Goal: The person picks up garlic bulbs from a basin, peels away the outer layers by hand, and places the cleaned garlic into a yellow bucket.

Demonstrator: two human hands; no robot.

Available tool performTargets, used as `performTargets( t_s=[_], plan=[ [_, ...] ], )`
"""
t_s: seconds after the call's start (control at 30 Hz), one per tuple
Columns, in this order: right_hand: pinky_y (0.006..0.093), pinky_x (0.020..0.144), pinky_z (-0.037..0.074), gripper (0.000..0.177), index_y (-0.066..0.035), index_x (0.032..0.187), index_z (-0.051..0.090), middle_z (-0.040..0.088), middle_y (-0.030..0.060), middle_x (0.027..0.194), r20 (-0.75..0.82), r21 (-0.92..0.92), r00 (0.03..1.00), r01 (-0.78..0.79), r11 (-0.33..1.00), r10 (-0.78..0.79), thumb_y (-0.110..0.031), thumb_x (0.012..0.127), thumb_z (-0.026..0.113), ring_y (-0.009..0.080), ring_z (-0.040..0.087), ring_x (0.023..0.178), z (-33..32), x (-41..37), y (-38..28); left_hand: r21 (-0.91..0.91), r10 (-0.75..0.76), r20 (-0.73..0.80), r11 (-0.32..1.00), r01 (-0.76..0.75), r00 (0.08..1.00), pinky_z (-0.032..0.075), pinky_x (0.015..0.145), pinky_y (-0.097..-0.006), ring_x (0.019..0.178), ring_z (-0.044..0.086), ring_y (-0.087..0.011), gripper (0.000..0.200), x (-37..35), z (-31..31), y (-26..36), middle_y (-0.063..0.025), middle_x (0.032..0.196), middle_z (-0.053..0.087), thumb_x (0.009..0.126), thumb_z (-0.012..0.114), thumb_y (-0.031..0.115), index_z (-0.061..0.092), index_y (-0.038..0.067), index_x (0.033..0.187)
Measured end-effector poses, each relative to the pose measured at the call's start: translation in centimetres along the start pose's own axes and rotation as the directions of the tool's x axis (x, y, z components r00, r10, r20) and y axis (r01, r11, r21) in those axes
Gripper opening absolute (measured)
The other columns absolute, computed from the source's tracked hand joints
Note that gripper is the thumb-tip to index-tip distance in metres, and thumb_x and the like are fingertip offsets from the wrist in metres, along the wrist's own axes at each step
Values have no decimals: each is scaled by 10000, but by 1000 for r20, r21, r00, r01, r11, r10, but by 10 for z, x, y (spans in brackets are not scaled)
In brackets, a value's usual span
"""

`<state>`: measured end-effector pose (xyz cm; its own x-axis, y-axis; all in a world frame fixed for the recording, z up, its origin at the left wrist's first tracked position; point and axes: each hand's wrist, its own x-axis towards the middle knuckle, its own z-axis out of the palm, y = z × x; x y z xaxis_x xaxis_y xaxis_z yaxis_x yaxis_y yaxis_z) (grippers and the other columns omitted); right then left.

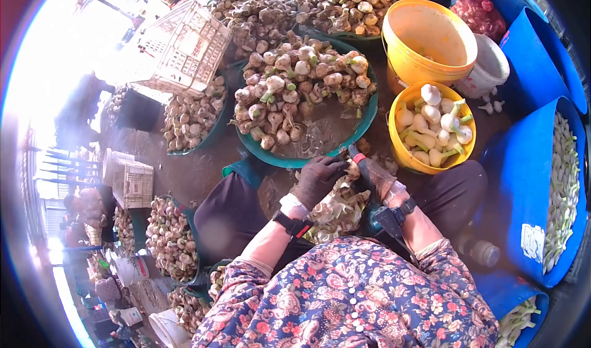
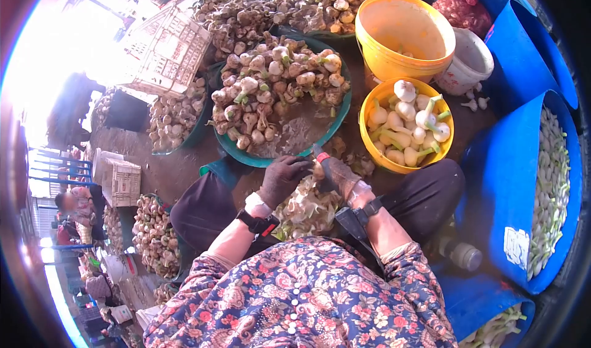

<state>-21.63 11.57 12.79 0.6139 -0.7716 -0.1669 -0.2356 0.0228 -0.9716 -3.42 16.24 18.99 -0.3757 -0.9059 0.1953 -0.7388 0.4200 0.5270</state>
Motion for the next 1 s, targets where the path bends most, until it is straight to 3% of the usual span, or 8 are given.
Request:
performTargets(
  t_s=[0.07, 0.2, 0.33, 0.37, 0.5, 0.6, 0.8, 1.0],
  plan=[
    [317, 596, 448, 387, -3, 1003, 555, 595, 26, 797, 102, 447, 880, -457, 769, 463, -370, 882, 538, 169, 557, 698, 3, 2, -7, -302, -271, 13, 916, 262, 963, 500, 715, -312, 874, 636, -223, 220, -4, 9, -1, -90, 932, 657, 809, 679, 170, 655, 4, 950],
    [281, 853, 460, 473, -18, 1230, 505, 584, 74, 1147, 118, 761, 993, -88, 643, -3, -355, 898, 523, 165, 562, 1009, -9, -20, -74, -895, -588, 443, -250, 369, 677, 497, 720, -251, 837, 601, -105, 254, -8, 11, -15, -54, 975, 646, 895, 607, 185, 603, 13, 1082],
    [322, 1003, 371, 489, -45, 1308, 446, 520, 83, 1245, -14, 442, 987, 151, 884, -161, -139, 849, 586, 203, 496, 1143, 5, -8, -56, -676, -437, -33, 672, 302, 899, 496, 766, -267, 860, 615, -125, 303, -31, 20, -34, -49, 1007, 641, 867, 621, 105, 566, 10, 1150],
    [361, 965, 407, 500, -85, 1263, 510, 554, 130, 1195, -211, -316, 859, 391, 864, -466, -80, 777, 630, 271, 495, 1154, 11, -10, -46, -405, -331, -114, 877, 260, 937, 494, 775, -268, 864, 618, -130, 308, -31, 14, -29, -45, 1011, 639, 860, 623, 88, 565, 10, 1153],
    [369, 840, 456, 341, -80, 1118, 603, 600, 103, 1028, -172, -639, 779, 378, 670, -603, -72, 778, 614, 248, 564, 971, 15, -13, -62, -408, -343, -125, 873, 267, 931, 474, 707, -262, 809, 567, -91, 176, -21, -7, -1, -16, 884, 626, 910, 586, 147, 611, 10, 1018],
    [297, 726, 477, 205, -57, 1018, 615, 613, 58, 906, -345, 447, 937, 110, 888, 58, -111, 822, 591, 175, 589, 807, 18, -5, -38, -939, -647, 228, 52, 340, 728, 477, 757, -249, 837, 577, -89, 290, -19, -10, -10, -12, 973, 635, 904, 590, 215, 599, 13, 1111],
    [277, 653, 477, 331, -74, 1068, 633, 647, 12, 872, -213, 936, 884, 63, 346, 417, -326, 868, 556, 149, 598, 710, -13, 1, -13, -583, 27, 523, 740, 335, 852, 475, 821, -315, 914, 627, -205, 173, -37, -39, 28, -89, 988, 668, 821, 674, 149, 672, 26, 942],
    [252, 581, 460, 263, -156, 986, 623, 637, -28, 854, 196, 979, 979, -199, 53, 56, -386, 883, 547, 106, 586, 732, -22, 2, 20, 209, -371, 565, 928, 307, 737, 495, 776, -385, 879, 643, -298, 475, -43, -16, -2, -134, 931, 676, 729, 694, 488, 677, 86, 981]
  ],
)
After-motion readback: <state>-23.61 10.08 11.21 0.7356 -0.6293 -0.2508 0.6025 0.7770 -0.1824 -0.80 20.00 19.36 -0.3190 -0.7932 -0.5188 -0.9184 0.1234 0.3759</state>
